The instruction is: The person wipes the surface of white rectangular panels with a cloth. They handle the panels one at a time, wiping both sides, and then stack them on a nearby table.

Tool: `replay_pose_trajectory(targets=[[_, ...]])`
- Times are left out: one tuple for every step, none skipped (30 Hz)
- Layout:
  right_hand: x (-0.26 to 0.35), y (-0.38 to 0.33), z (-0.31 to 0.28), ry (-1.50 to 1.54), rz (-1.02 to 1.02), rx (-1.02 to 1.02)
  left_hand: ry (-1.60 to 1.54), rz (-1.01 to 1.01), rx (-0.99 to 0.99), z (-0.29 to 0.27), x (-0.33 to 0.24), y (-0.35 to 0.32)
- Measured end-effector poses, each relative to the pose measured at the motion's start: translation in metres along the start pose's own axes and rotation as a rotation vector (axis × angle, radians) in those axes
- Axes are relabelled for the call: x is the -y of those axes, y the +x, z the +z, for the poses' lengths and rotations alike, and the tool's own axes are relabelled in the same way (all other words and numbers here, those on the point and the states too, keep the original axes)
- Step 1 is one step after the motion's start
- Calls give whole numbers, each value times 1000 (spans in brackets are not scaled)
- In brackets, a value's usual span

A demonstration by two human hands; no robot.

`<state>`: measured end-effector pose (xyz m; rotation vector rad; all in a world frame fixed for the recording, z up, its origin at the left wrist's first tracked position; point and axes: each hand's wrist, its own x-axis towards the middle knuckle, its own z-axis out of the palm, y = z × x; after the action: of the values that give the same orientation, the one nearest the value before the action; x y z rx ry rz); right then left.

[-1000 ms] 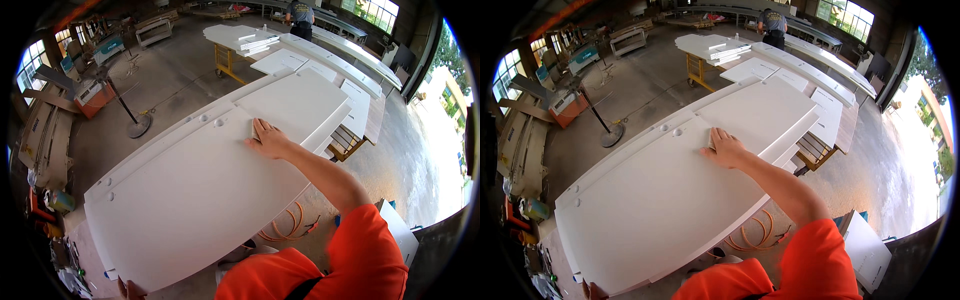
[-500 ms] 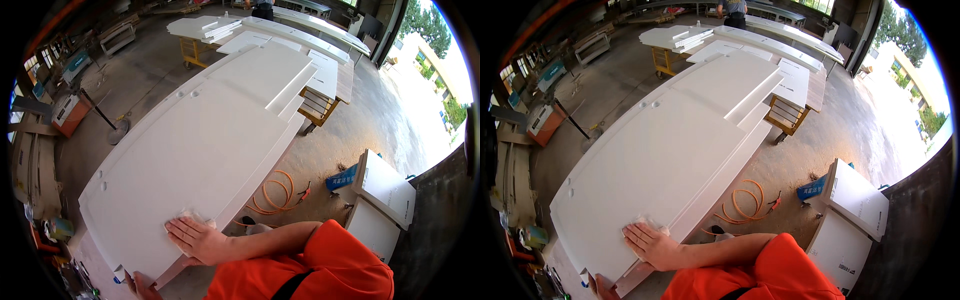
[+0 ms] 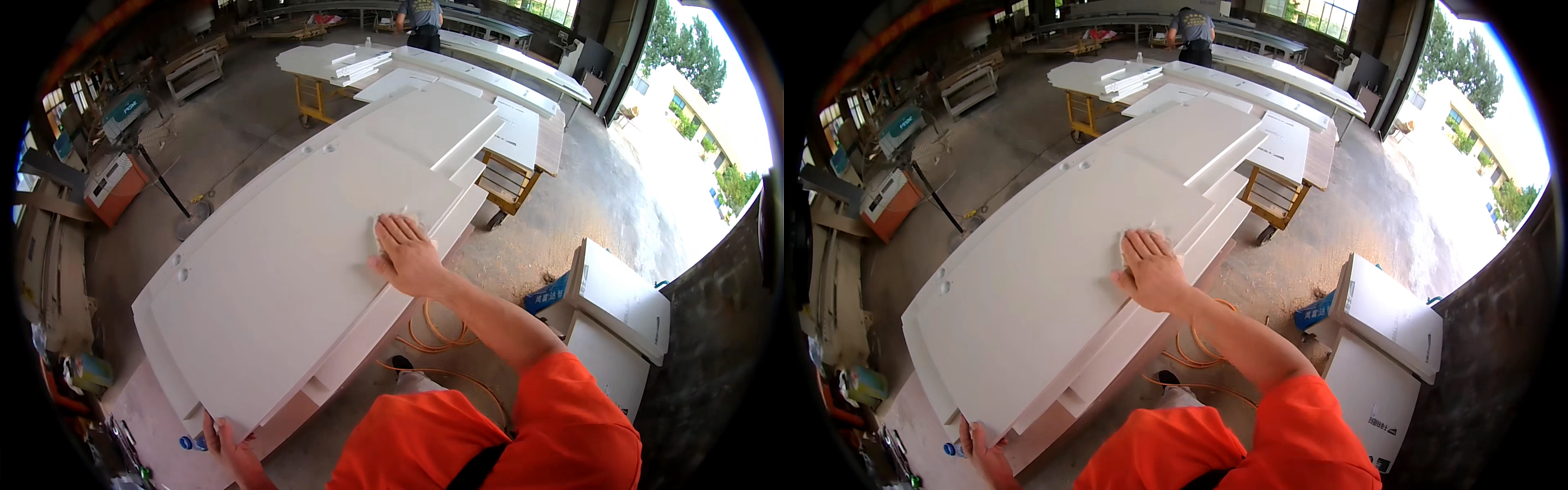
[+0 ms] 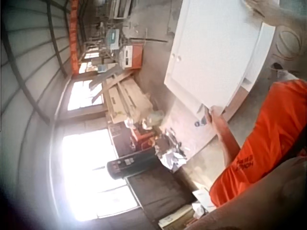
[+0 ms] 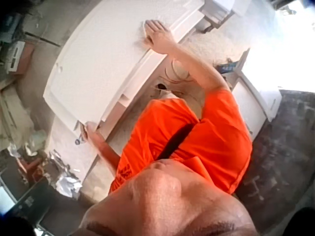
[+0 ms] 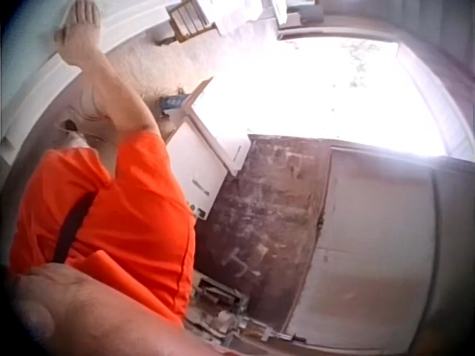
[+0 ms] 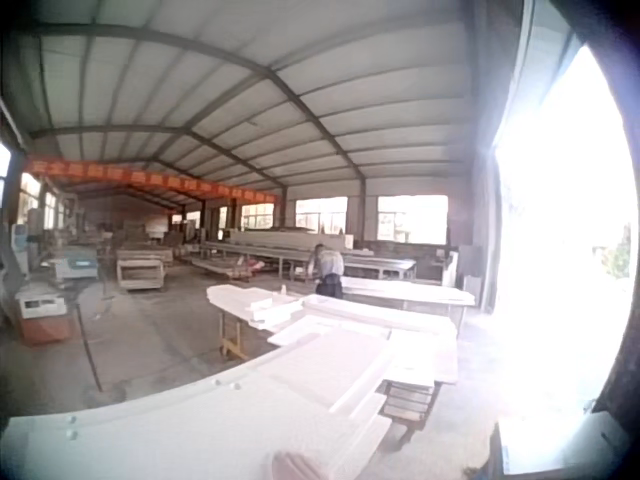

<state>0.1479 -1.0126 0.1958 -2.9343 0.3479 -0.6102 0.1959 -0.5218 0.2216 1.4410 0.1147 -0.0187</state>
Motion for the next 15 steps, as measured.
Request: replay_pose_trajectory(targets=[[0, 1, -7, 60, -3, 22, 14, 10, 13, 0, 1, 1], [0, 3, -11, 136, -16, 53, 40, 21, 9, -8, 4, 2], [-38, 13, -22, 93, 148, 26, 59, 26, 21, -11, 7, 5], [-86, 16, -18, -47, 326, -106, -5, 32, 88, -6, 5, 4], [-106, 22, -30, -92, 428, -85, -10, 40, 62, -10, 11, 7], [-115, 19, -33, -70, 472, -61, -42, 9, 51, -10, 16, 11], [-91, 18, -23, -92, 395, -29, -52, -18, 114, -4, 14, 14], [-50, 15, -17, -109, 312, -7, -45, -1, 91, 0, 13, 14], [4, 9, -2, -62, 108, 41, -117, -35, 147, -9, 14, 13], [60, 2, 1, 6, -56, 71, -192, -57, 231, -15, 11, 15], [125, -7, 2, 89, -214, 103, -228, -96, 225, -18, 6, 15], [187, -17, 5, 168, -365, 134, -269, -130, 224, -19, 3, 15], [240, -26, 8, 213, -489, 149, -313, -164, 248, -21, 0, 14], [289, -32, 14, 228, -597, 149, -356, -200, 291, -29, 1, 16], [335, -37, 25, 207, -709, 111, -396, -228, 320, -44, 5, 20]])
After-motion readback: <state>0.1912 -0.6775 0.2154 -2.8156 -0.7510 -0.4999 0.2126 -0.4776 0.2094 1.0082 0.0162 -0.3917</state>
